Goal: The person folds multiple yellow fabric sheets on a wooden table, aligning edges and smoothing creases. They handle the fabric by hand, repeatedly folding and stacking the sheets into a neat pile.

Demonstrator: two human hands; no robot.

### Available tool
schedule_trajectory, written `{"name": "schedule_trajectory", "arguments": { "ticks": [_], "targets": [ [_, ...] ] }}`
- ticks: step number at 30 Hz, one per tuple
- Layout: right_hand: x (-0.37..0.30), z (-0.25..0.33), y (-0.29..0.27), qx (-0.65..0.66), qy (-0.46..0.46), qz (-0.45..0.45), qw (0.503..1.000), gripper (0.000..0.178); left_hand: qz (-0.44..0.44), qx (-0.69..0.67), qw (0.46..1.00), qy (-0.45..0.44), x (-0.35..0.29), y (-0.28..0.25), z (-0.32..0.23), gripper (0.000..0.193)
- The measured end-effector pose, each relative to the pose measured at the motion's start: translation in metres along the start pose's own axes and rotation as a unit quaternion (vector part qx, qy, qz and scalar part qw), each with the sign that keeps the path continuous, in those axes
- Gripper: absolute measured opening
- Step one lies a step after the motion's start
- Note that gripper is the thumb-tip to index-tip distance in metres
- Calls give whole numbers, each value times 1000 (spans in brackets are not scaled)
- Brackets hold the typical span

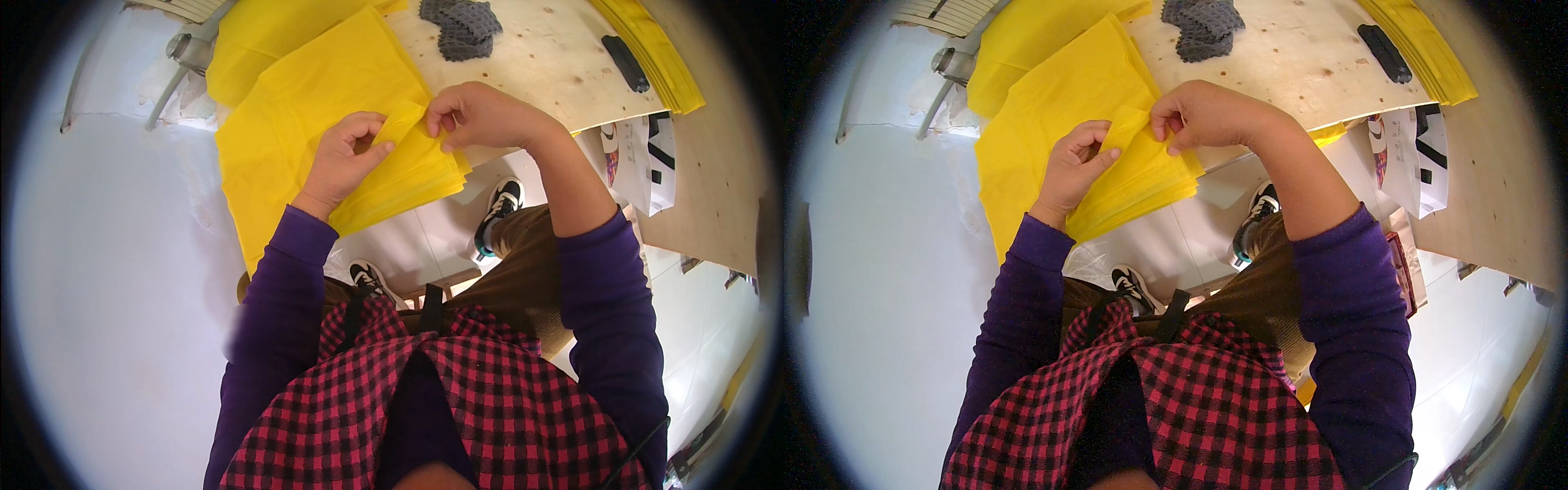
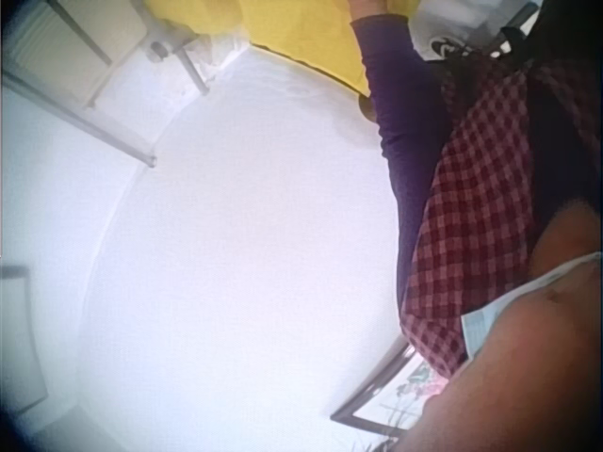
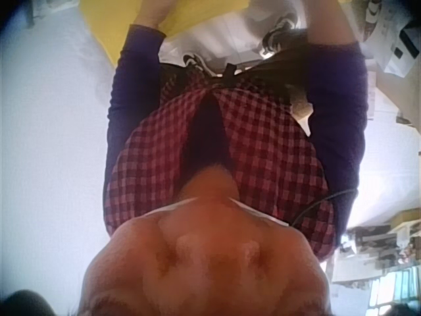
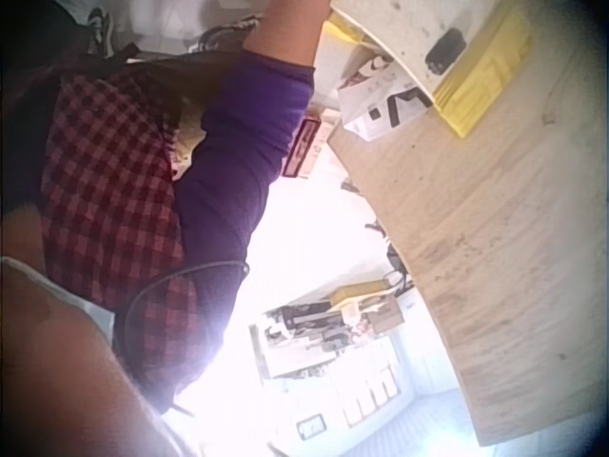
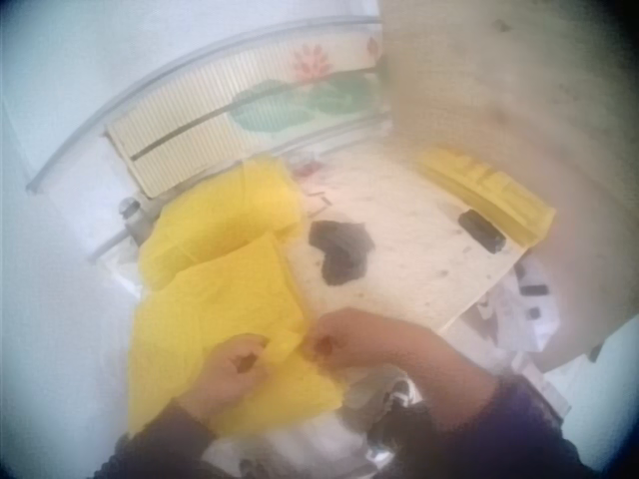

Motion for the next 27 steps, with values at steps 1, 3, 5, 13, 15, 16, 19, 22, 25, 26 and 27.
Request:
{"name": "schedule_trajectory", "arguments": {
  "ticks": [1,3,5,13,15,16,19,22,25,26,27],
  "targets": [
    [1,-2,-1,-3,9,-6,1000,19,3,-8,1000,3,0,0,-1,15],
    [2,-3,-2,-2,14,-19,1000,17,0,4,1000,5,0,0,-2,15],
    [2,-2,-6,10,13,-31,999,15,2,11,1000,13,1,0,-5,15],
    [3,8,-9,-29,-7,-56,998,13,-25,46,998,37,1,-1,-13,17],
    [3,10,-9,-34,-13,-61,997,12,-21,51,997,52,0,-2,-17,21],
    [3,10,-9,-39,-15,-63,997,12,-19,54,997,54,0,-2,-18,23],
    [5,13,-9,-44,-21,-69,996,12,-15,92,994,61,-3,-2,-21,29],
    [7,14,-9,-46,-24,-75,996,13,-6,70,996,53,-2,1,-19,32],
    [6,18,-14,-15,-50,-102,993,12,24,53,998,26,0,4,-12,38],
    [4,19,-18,3,-58,-114,992,11,19,54,998,28,0,4,-11,37],
    [2,20,-19,-1,-59,-105,993,11,13,54,998,31,0,3,-9,36]
  ]
}}
Point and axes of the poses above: each hand's wrist, its own x-axis towards the middle knuckle, its own y-axis out of the palm, z = x × y, the point moved 8 cm from there along x, towards the middle knuckle, and after that the axes turned 15 degrees about x, right-handed, at the moved point
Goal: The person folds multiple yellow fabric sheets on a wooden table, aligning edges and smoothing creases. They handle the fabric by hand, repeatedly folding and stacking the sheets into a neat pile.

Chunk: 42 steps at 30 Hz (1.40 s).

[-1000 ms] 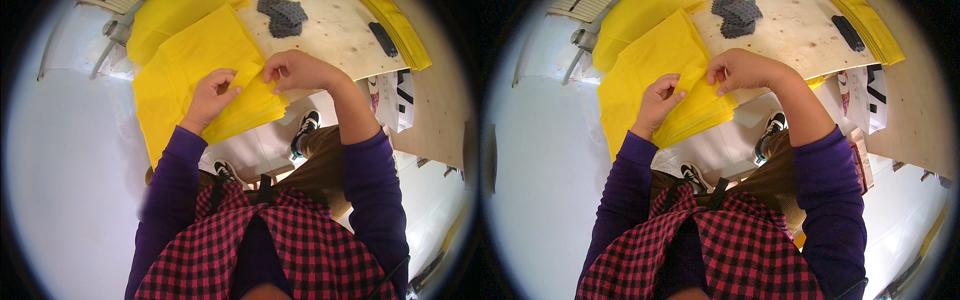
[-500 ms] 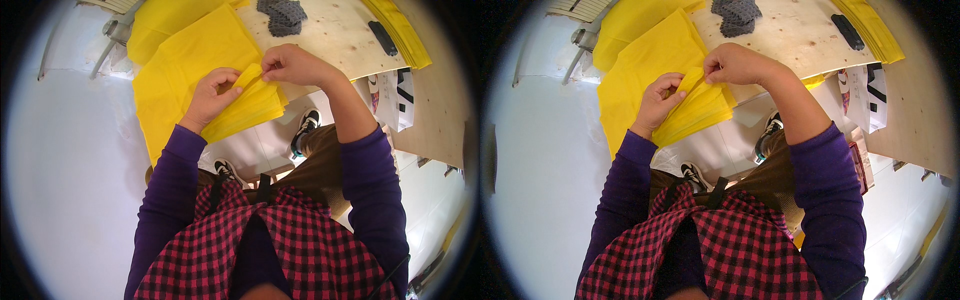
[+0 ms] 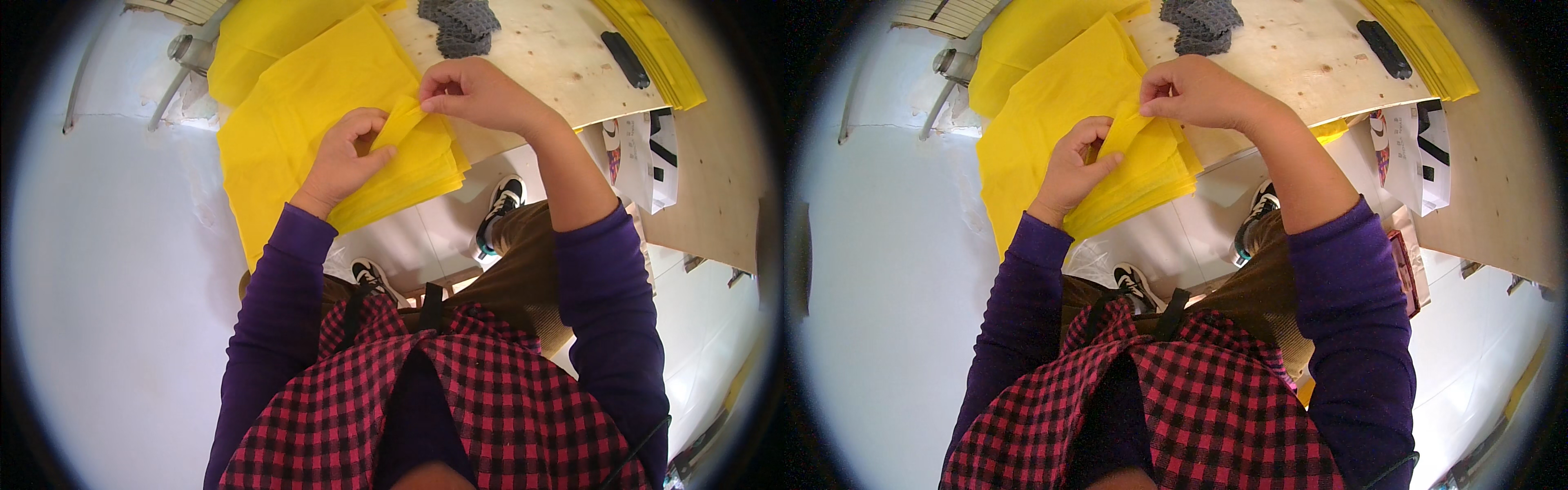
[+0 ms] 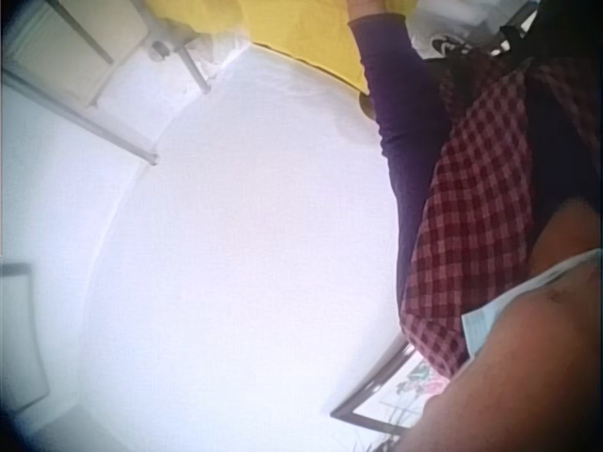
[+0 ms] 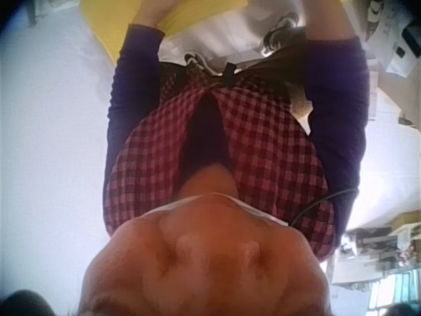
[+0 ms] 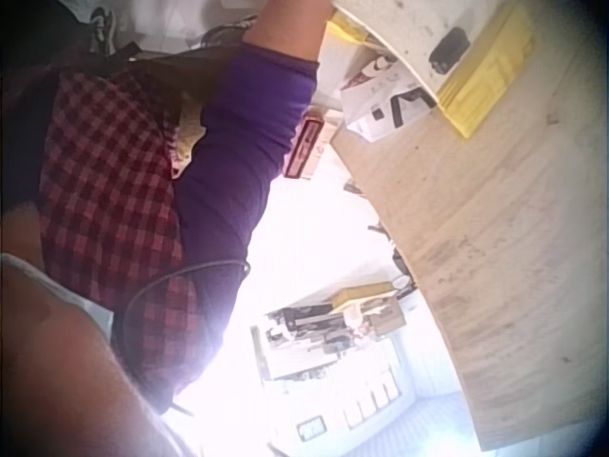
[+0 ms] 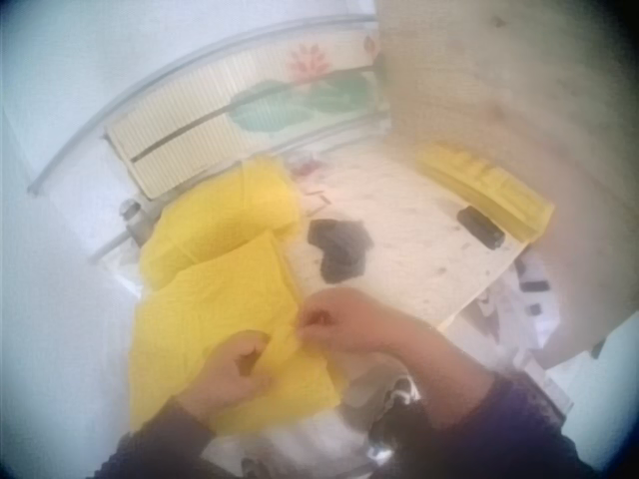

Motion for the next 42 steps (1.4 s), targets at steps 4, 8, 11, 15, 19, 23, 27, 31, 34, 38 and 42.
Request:
{"name": "schedule_trajectory", "arguments": {
  "ticks": [4,8,11,15,19,23,27,31,34,38,42],
  "targets": [
    [-12,-2,-5,-15,28,63,998,16,-12,-31,998,-60,0,-2,16,32],
    [-15,-10,11,-21,33,123,992,20,-30,-62,997,-27,1,-3,14,26],
    [-9,-22,14,-18,72,109,991,17,-29,-75,997,-18,1,-2,11,25],
    [-5,-22,10,3,63,100,993,13,-25,-65,998,-8,1,-3,8,24],
    [-5,-22,9,4,74,94,993,10,-25,-73,997,-4,1,-2,7,23],
    [-6,-19,10,-12,64,96,993,9,-21,-62,998,-10,1,-2,6,23],
    [-6,-15,8,-23,47,77,996,10,-24,-56,998,-5,1,-2,4,21],
    [-4,-9,6,-25,20,48,998,11,-24,-46,999,9,2,-2,0,19],
    [-1,-4,6,-22,-11,31,999,12,-21,-57,998,6,2,-2,-2,18],
    [1,4,5,-16,-59,-3,998,12,-22,-54,998,-2,1,-5,-1,21],
    [3,5,5,-5,-61,-37,997,10,-38,-60,997,9,0,-3,1,24]
  ]
}}
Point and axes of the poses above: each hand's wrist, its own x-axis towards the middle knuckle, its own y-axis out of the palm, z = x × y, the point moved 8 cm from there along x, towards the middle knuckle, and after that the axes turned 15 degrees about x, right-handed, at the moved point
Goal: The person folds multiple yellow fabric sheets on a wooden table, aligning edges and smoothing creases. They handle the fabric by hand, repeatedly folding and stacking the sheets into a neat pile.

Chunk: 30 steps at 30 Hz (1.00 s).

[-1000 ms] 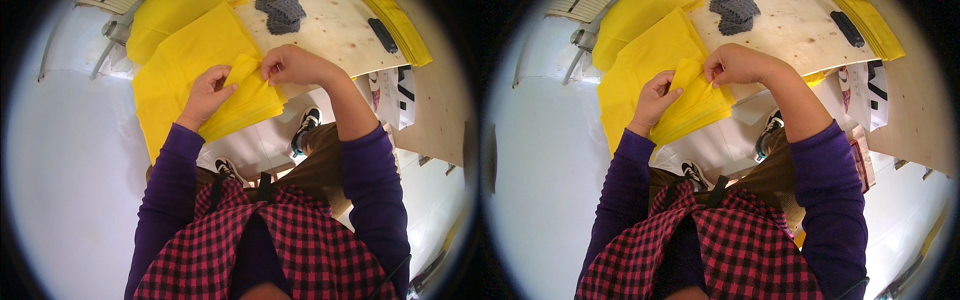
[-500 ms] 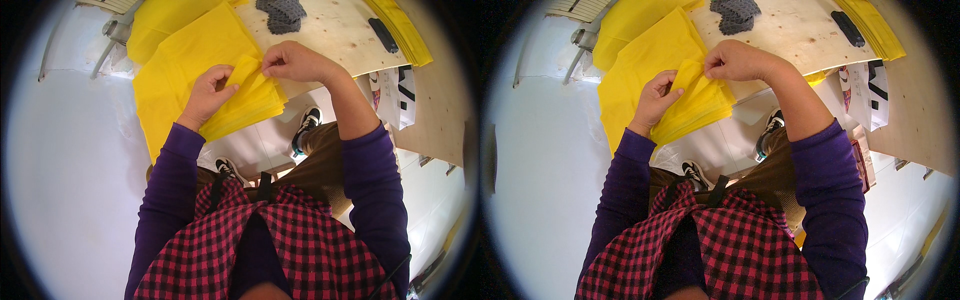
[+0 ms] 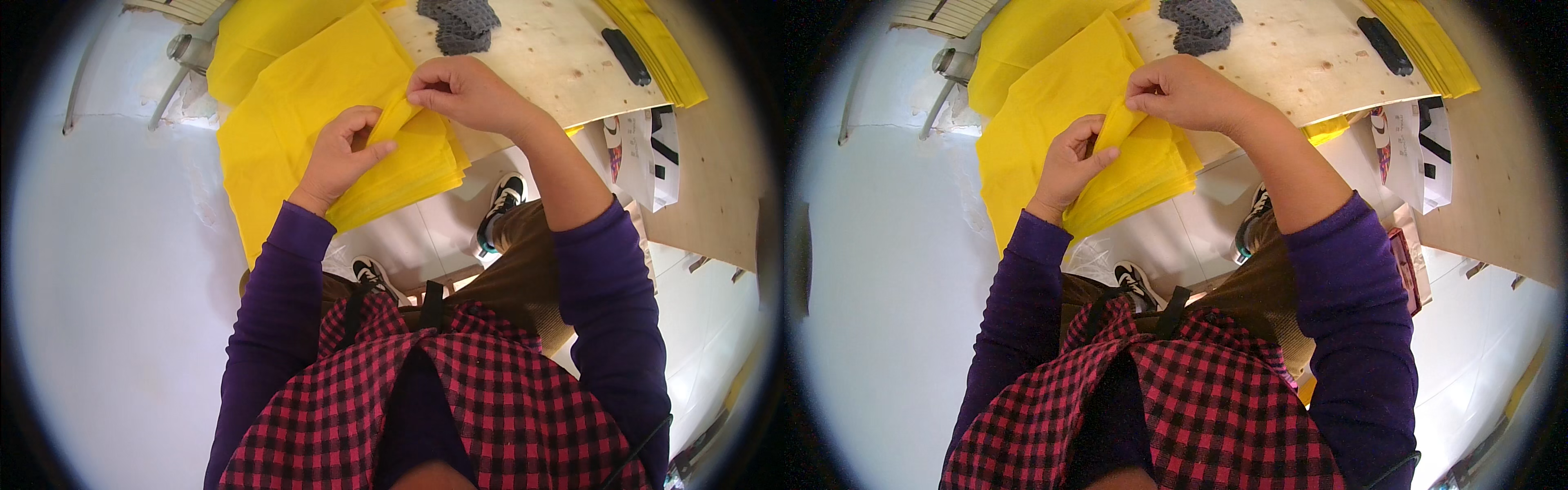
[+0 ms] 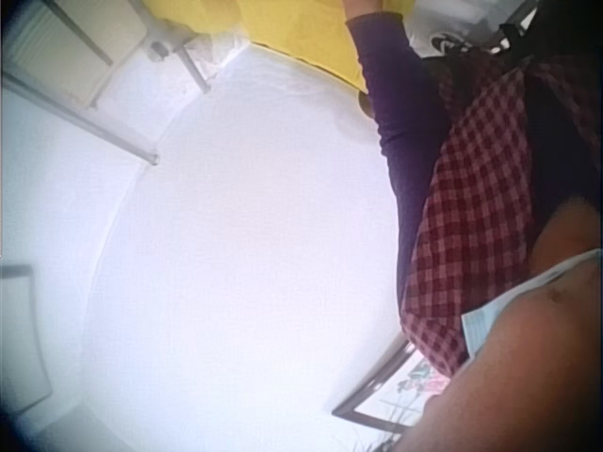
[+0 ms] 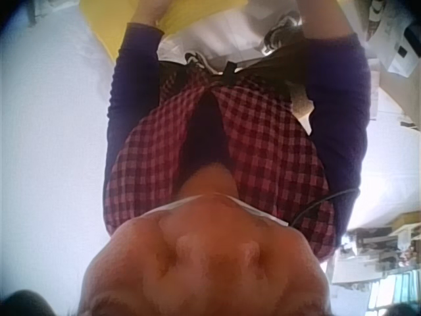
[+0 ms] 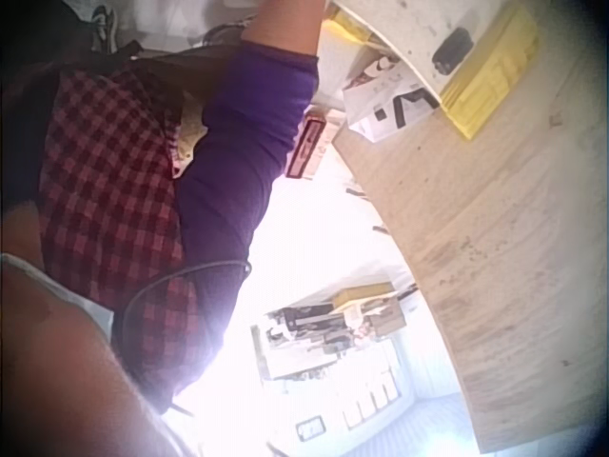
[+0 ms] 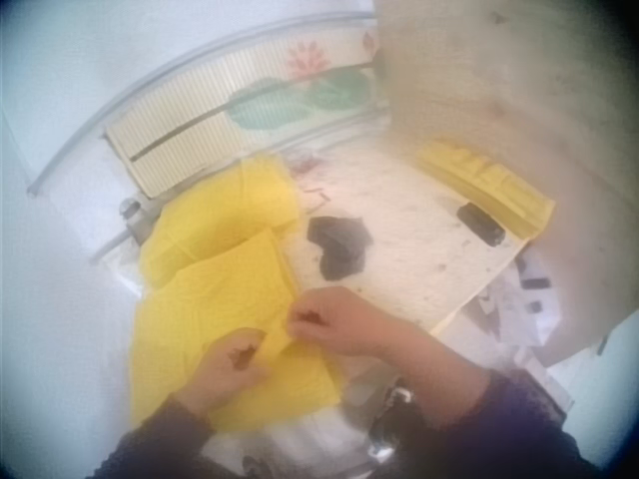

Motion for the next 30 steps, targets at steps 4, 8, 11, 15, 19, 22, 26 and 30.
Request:
{"name": "schedule_trajectory", "arguments": {
  "ticks": [4,8,11,15,19,22,26,30],
  "targets": [
    [-3,-3,-6,23,30,20,999,7,-19,33,998,-46,1,-3,10,25],
    [-16,-10,-3,-15,57,115,992,12,-2,-10,999,-42,1,-1,6,23],
    [-16,-20,11,31,76,163,983,15,3,-44,998,-38,1,2,2,22],
    [-12,-28,10,25,117,142,983,15,6,-48,998,-40,2,3,1,21],
    [-14,-21,4,-16,107,146,983,14,12,-21,999,-45,3,2,3,21],
    [-17,-11,7,-7,49,158,986,14,10,-36,998,-42,3,2,3,20],
    [-17,-21,10,-11,79,157,984,14,12,-29,999,-41,3,2,3,21],
    [-13,-27,10,0,112,162,981,10,7,-26,999,-38,3,2,4,22]
  ]
}}
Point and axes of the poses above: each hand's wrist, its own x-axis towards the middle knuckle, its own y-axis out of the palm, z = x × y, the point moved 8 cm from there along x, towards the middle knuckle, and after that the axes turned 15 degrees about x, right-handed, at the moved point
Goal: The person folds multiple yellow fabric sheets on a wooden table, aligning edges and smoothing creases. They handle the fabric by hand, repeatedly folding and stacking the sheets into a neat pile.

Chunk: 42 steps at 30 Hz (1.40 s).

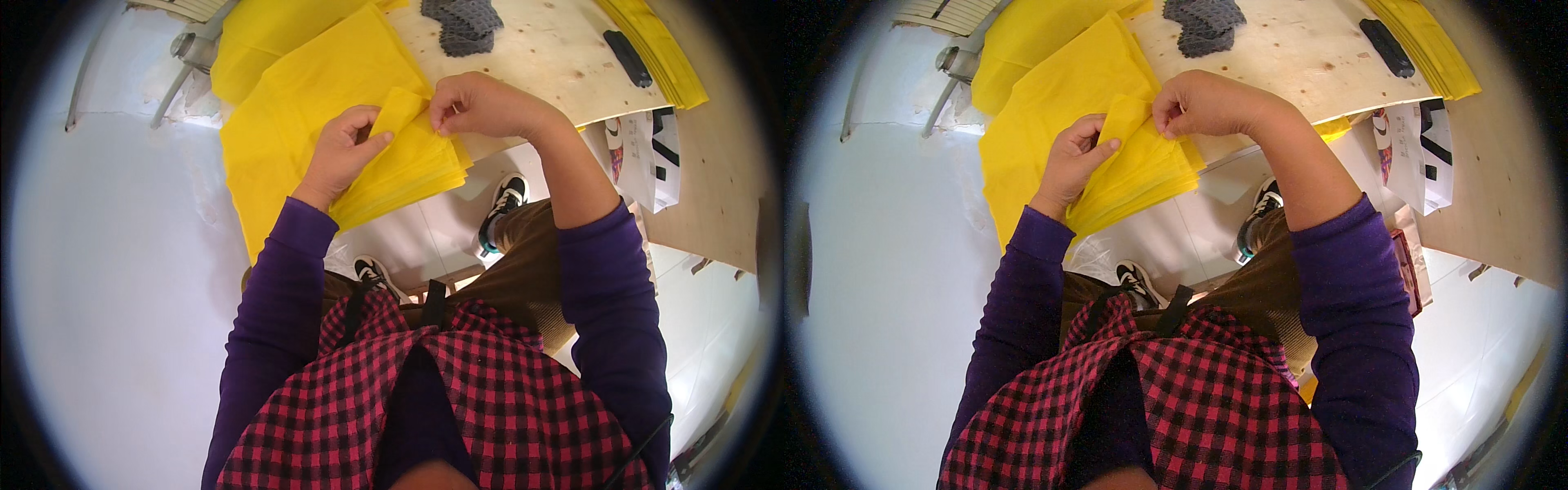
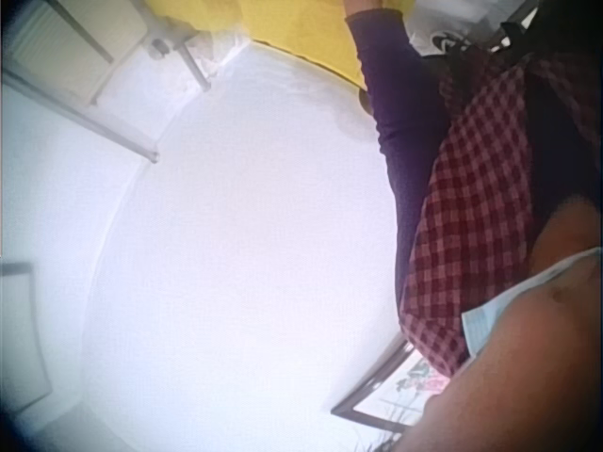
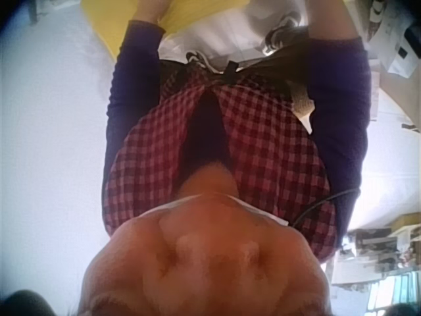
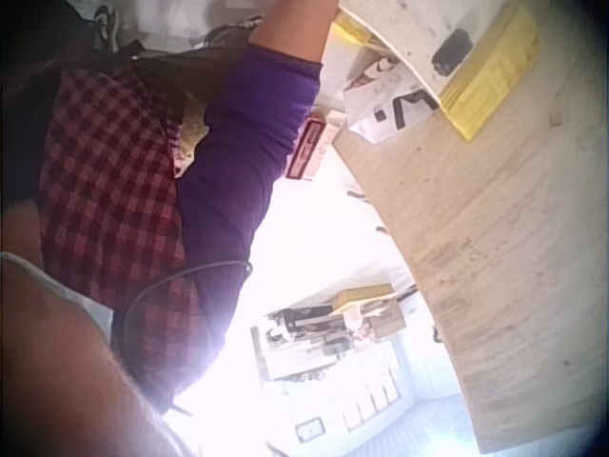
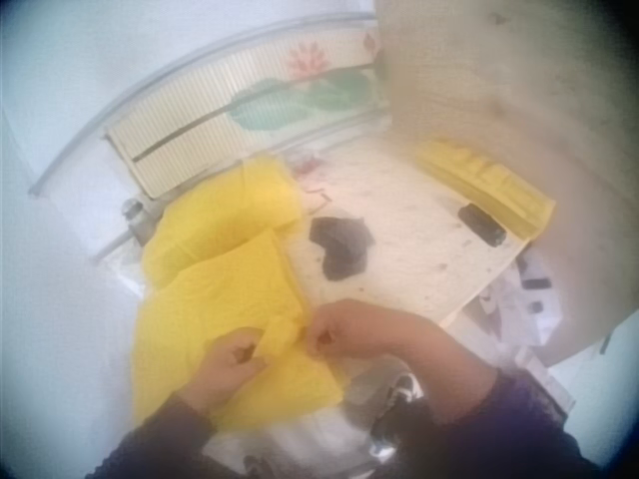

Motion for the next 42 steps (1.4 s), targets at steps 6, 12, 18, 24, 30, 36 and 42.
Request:
{"name": "schedule_trajectory", "arguments": {
  "ticks": [6,12,18,24,30,36,42],
  "targets": [
    [0,9,-3,23,-17,-28,999,7,3,11,1000,4,2,-1,3,21],
    [2,18,-6,2,-54,-63,997,8,1,18,1000,16,0,-1,0,20],
    [7,22,-5,-21,-56,-90,994,7,14,20,1000,15,-1,-3,2,35],
    [12,32,-10,-42,-112,-144,982,9,31,-14,999,16,-3,5,-7,52],
    [10,43,-14,-56,-167,-195,965,11,22,48,998,-15,-2,2,-4,41],
    [-4,24,-16,-28,-68,-57,996,13,11,4,1000,-12,0,-2,0,32],
    [-7,12,-4,-43,-60,-27,997,15,16,-31,999,-20,0,-1,-1,31]
  ]
}}
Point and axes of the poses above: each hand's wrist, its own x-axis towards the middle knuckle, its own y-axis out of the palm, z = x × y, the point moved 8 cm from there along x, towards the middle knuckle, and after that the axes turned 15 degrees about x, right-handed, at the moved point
